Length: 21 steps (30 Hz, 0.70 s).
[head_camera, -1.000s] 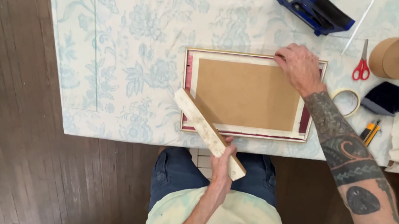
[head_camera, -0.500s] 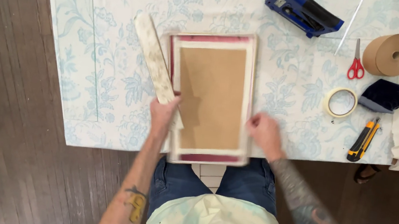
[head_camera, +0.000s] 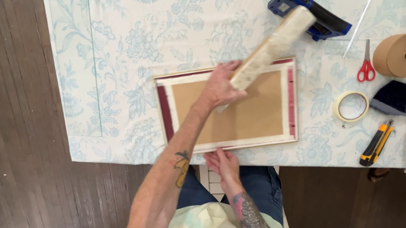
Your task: Assembling a picture frame by securing wooden backing strips with a staple gun.
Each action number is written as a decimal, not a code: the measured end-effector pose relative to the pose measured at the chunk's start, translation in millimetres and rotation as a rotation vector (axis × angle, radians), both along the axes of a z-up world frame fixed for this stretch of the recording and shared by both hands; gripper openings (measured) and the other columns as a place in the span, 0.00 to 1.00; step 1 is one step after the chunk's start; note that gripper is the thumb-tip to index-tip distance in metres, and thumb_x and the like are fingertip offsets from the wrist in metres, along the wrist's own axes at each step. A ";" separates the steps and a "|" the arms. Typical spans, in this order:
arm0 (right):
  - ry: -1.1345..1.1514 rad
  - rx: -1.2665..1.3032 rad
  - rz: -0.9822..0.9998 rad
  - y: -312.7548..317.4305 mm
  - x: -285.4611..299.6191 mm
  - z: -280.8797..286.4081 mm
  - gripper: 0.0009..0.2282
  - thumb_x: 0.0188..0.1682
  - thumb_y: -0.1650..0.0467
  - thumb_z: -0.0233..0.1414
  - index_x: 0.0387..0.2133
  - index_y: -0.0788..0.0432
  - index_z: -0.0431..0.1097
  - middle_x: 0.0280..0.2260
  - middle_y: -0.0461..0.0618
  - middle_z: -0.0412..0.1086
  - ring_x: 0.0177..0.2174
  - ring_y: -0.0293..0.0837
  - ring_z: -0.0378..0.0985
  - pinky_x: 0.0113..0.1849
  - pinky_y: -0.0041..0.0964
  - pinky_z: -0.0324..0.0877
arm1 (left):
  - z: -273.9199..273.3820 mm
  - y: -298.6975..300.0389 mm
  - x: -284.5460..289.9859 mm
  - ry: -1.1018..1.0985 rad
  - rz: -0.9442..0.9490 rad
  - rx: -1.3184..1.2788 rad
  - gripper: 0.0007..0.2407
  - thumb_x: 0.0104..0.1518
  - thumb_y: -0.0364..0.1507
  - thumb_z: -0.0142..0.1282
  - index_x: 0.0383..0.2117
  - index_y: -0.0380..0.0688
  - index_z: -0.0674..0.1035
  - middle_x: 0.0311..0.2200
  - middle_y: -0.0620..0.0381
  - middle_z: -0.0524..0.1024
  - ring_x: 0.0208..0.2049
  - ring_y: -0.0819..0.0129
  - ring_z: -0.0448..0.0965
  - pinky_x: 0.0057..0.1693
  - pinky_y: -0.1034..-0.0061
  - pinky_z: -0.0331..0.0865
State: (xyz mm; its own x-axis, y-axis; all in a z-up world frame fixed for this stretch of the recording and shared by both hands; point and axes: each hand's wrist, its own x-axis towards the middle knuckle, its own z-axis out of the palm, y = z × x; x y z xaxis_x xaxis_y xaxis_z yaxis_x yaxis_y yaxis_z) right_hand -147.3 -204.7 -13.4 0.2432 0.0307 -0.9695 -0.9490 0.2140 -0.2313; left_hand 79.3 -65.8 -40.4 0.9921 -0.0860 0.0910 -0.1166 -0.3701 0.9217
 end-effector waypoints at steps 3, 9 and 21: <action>-0.077 -0.062 0.018 -10.1 18.9 2.8 0.21 0.57 0.60 0.50 0.49 0.70 0.62 0.44 0.70 0.75 0.43 0.58 0.82 0.42 0.49 0.79 | 24.7 -13.3 -2.4 0.205 -0.060 0.179 0.37 0.35 0.44 0.72 0.56 0.42 0.78 0.59 0.49 0.75 0.65 0.48 0.69 0.73 0.46 0.50; -0.389 -0.049 0.927 -81.8 171.1 83.7 0.09 0.48 0.72 0.58 0.38 0.67 0.75 0.31 0.63 0.78 0.27 0.52 0.84 0.28 0.43 0.80 | 125.2 20.0 -104.8 0.449 0.392 -0.126 0.26 0.47 0.35 0.73 0.55 0.48 0.78 0.45 0.49 0.82 0.50 0.49 0.80 0.57 0.56 0.75; -1.212 -0.602 1.472 -86.2 449.4 101.8 0.16 0.54 0.72 0.62 0.53 0.70 0.72 0.46 0.68 0.74 0.41 0.60 0.77 0.46 0.53 0.73 | 59.9 85.0 -189.3 0.447 0.897 0.204 0.14 0.62 0.36 0.54 0.46 0.39 0.77 0.38 0.48 0.69 0.43 0.55 0.71 0.52 0.63 0.65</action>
State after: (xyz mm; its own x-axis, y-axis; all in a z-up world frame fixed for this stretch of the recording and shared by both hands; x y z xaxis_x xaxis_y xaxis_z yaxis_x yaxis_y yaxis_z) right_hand 302.1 -290.9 88.4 0.7563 0.5756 -0.3110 0.3843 -0.7755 -0.5009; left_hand -110.0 19.2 19.5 0.6384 0.7324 -0.2368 0.6197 -0.3065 0.7225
